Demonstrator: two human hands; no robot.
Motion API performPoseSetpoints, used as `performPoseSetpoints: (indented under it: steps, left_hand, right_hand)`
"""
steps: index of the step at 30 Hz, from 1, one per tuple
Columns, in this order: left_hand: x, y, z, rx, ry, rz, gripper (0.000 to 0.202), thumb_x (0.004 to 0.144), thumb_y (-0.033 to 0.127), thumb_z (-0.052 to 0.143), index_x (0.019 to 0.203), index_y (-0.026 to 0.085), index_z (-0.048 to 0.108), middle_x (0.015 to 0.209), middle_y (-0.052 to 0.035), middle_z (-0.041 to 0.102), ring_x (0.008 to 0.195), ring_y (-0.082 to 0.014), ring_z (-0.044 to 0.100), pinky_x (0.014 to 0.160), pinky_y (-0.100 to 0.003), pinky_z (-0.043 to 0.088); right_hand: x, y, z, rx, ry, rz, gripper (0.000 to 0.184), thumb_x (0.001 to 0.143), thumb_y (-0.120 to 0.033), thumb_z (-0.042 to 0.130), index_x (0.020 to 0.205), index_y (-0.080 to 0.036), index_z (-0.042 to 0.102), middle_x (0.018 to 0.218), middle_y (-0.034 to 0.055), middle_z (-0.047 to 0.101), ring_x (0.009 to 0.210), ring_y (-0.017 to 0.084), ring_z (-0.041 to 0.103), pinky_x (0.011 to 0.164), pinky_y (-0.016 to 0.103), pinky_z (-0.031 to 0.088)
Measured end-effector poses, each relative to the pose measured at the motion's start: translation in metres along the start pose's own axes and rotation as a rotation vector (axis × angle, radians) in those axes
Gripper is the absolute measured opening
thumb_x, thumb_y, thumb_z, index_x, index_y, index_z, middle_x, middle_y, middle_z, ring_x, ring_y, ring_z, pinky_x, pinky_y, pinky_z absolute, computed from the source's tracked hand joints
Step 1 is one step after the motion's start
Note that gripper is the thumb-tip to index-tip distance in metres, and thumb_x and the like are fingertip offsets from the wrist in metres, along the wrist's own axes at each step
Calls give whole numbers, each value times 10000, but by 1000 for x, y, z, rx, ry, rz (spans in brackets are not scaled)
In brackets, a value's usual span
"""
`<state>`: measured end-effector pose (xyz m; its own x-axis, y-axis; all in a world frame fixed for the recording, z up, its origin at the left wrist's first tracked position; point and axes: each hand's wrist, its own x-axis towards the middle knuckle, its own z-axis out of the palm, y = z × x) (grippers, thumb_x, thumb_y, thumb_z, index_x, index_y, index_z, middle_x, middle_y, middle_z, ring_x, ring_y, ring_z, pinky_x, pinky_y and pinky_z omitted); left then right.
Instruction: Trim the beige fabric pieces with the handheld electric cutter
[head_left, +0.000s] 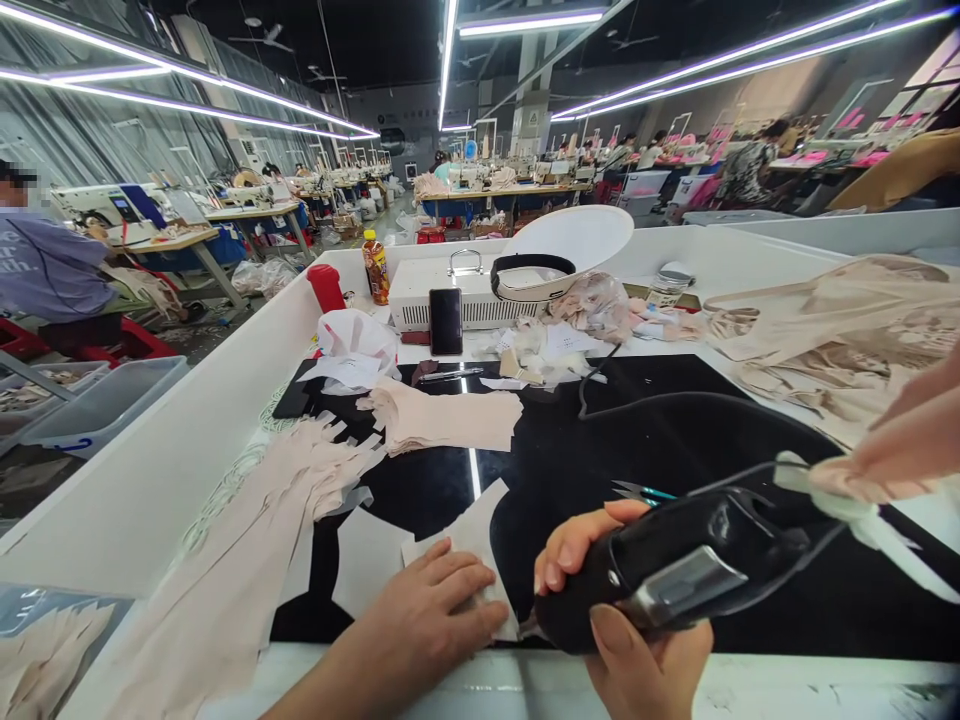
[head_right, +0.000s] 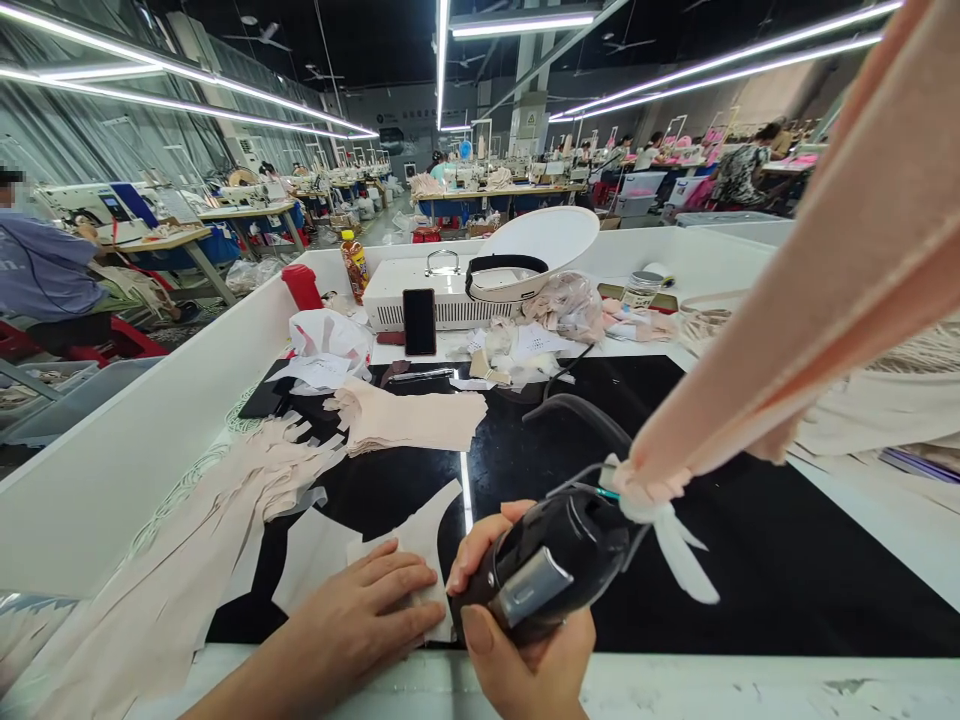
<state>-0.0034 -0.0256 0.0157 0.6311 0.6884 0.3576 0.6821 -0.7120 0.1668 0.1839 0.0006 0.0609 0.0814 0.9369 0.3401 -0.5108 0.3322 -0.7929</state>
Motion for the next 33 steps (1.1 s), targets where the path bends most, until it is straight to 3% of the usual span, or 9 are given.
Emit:
performPoseSetpoints:
  steps: [5,13,27,33]
  left_hand:
    - [0,2,-3,-19,-32,-33,205,1130,251,486,1225,257,667,1254,-48,713,1221,-186,673,1193,-412,463]
    - [-2,3,1,-34,-20,-40,177,1090,229,573,1233,262,673,1329,-58,697,1281,-202,653,1218,-442,436]
    - [-2,0,-2,-29,-138,-59,246,1076,241,601,1315,272,653,1499,-71,628,1414,-241,583,1222,-484,431]
    - [-3,1,-2,-26,-183,-57,239,1064,214,599,1298,245,639,1551,-87,585,1452,-256,547,1233,-505,412]
  right_hand:
    - [3,4,-9,1,-71,-39,393,936,-382,803,1264,-293,605,841,8,658,696,178,640,612,328,568]
    - [19,7,-10,-28,-56,-108,379,949,-328,777,1282,-286,602,855,14,631,702,182,621,611,342,587]
    - [20,16,-9,-82,-83,-103,339,989,-242,719,1298,-291,587,867,7,656,711,175,654,646,341,603]
    - [27,17,-7,-42,-46,-126,352,964,-271,758,1274,-278,590,876,0,649,709,170,646,638,332,598]
